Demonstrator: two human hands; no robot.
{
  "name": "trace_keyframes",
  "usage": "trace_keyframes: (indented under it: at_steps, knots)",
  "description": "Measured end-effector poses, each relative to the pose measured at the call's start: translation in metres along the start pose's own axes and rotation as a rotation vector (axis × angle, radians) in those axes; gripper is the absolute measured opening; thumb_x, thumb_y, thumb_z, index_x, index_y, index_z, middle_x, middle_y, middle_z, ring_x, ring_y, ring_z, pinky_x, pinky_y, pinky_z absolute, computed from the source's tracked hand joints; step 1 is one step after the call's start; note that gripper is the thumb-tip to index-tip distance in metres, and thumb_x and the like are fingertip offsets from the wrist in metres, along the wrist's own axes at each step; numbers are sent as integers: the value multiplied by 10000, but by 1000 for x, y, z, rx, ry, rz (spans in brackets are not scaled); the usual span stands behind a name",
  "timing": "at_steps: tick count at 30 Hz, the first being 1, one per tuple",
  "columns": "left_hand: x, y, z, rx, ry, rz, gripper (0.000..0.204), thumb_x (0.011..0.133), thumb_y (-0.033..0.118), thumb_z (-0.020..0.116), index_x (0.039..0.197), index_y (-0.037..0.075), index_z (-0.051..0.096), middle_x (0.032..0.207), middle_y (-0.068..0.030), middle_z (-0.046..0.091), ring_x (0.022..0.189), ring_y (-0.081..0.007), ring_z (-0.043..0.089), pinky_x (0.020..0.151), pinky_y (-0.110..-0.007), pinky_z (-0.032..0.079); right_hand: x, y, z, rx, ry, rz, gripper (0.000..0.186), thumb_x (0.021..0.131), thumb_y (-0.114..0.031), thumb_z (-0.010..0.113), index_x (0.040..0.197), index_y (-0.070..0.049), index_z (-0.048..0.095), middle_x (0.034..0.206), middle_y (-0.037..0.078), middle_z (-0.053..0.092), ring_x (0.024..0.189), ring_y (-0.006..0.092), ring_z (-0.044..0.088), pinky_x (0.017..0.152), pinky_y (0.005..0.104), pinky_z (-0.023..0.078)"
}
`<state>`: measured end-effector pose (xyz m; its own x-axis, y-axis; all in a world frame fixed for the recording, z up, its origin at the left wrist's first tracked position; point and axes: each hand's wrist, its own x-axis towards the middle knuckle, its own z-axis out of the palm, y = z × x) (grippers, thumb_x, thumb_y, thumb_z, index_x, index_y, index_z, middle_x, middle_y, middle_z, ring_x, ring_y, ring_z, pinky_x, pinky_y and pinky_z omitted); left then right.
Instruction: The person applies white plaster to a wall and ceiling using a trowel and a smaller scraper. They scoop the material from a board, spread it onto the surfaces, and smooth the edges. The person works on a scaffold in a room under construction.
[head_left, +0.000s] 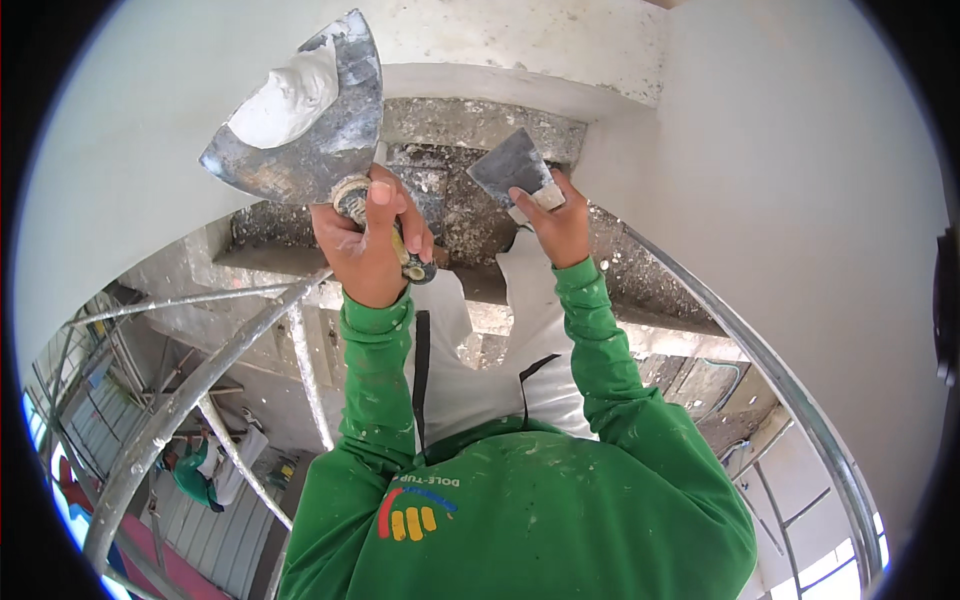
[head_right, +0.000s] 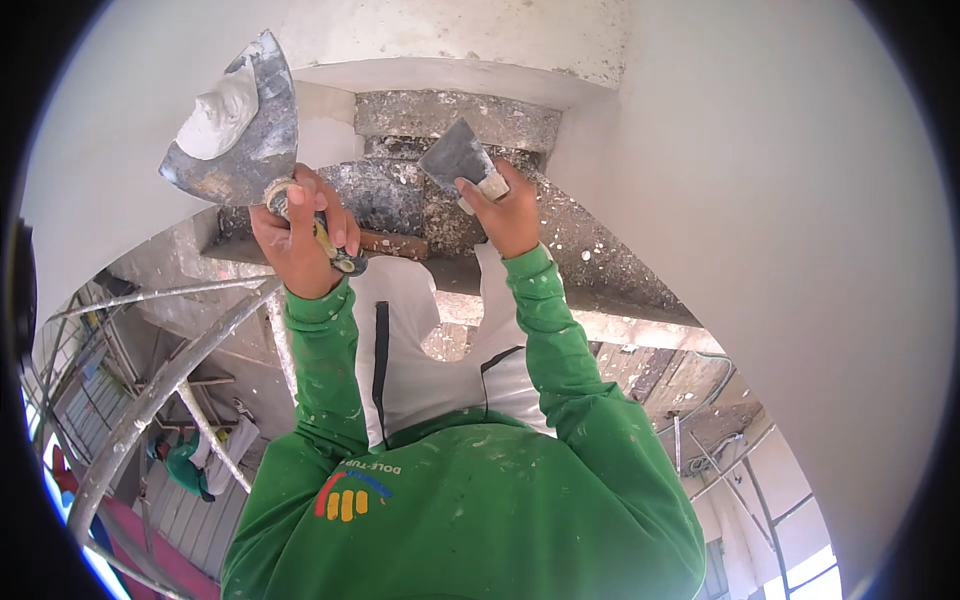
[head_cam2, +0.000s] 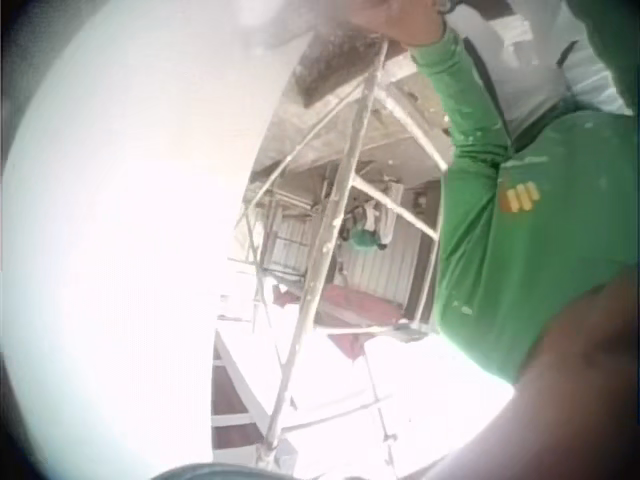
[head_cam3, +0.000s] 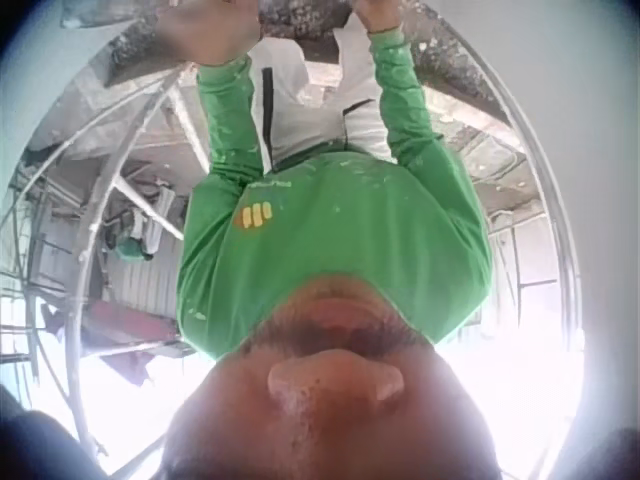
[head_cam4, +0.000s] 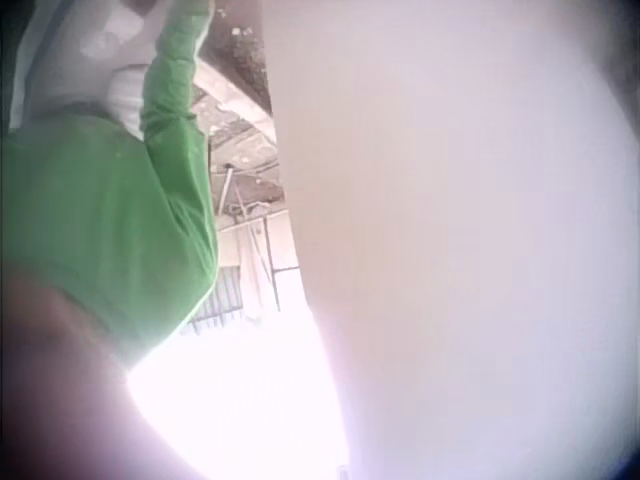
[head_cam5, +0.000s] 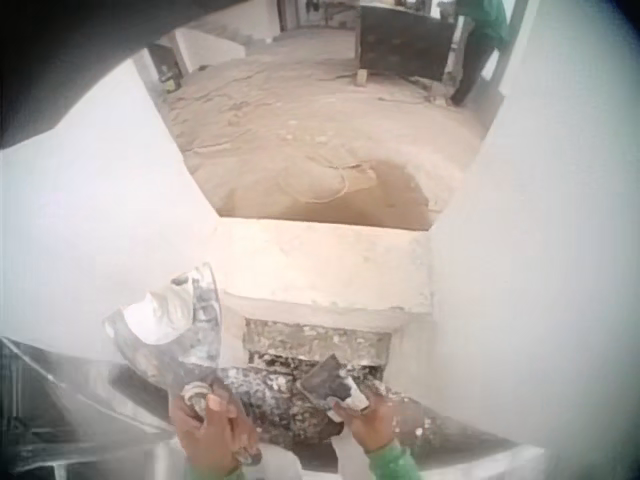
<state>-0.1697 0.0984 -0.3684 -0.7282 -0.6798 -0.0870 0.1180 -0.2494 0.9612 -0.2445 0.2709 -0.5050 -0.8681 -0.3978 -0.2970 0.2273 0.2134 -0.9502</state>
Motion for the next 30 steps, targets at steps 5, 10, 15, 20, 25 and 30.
trace_keyframes:
  at_steps: [5, 10, 15, 20, 25, 30]
  knots:
    - [18, -73, -19, -51, -113, -11, 266, 920, 167, 587, 785, -9, 441, 670, -72, 464, 419, -114, 443, 332, -271, 392, 28, 98, 42, 183, 263, -79, 244, 846, -156, 680, 979, 7, 557, 832, 41, 620, 733, 87, 547, 652, 248, 466]
    - [27, -135, -45, -115, -220, 17, 239, 878, 148, 649, 784, -15, 502, 595, -72, 500, 418, -119, 474, 360, -271, 415, 60, 198, 72, 308, 603, -92, 372, 873, -192, 658, 1124, 43, 516, 936, 75, 627, 794, 116, 573, 664, 266, 476]
    - [14, -143, -86, -174, -251, 49, 256, 895, 174, 629, 781, -8, 490, 619, -69, 498, 412, -112, 451, 345, -266, 392, 66, 245, 60, -281, 720, -123, 287, 842, -210, 683, 925, 54, 609, 745, 125, 652, 664, 191, 602, 640, 328, 482]
    - [-9, -134, -89, -254, -294, -81, 342, 936, 250, 576, 734, 19, 428, 671, -50, 457, 402, -97, 396, 306, -249, 345, 61, 308, 50, -280, 858, -63, 281, 796, -243, 710, 803, 29, 638, 642, 151, 634, 589, 259, 620, 592, 377, 473]
    - [-12, -128, -98, -306, -250, -108, 369, 923, 278, 600, 729, 16, 425, 672, -50, 455, 387, -92, 370, 295, -246, 328, 57, 335, 62, -448, 1054, -46, 260, 760, -218, 724, 700, 17, 632, 605, 172, 613, 526, 310, 596, 550, 412, 449]
    - [-3, -133, -114, -222, -213, -52, 382, 914, 287, 614, 727, 21, 413, 703, -67, 487, 399, -94, 394, 294, -251, 330, 52, 339, 61, -634, 1174, -93, 249, 717, -212, 745, 693, 12, 640, 611, 197, 601, 542, 356, 590, 554, 412, 456]
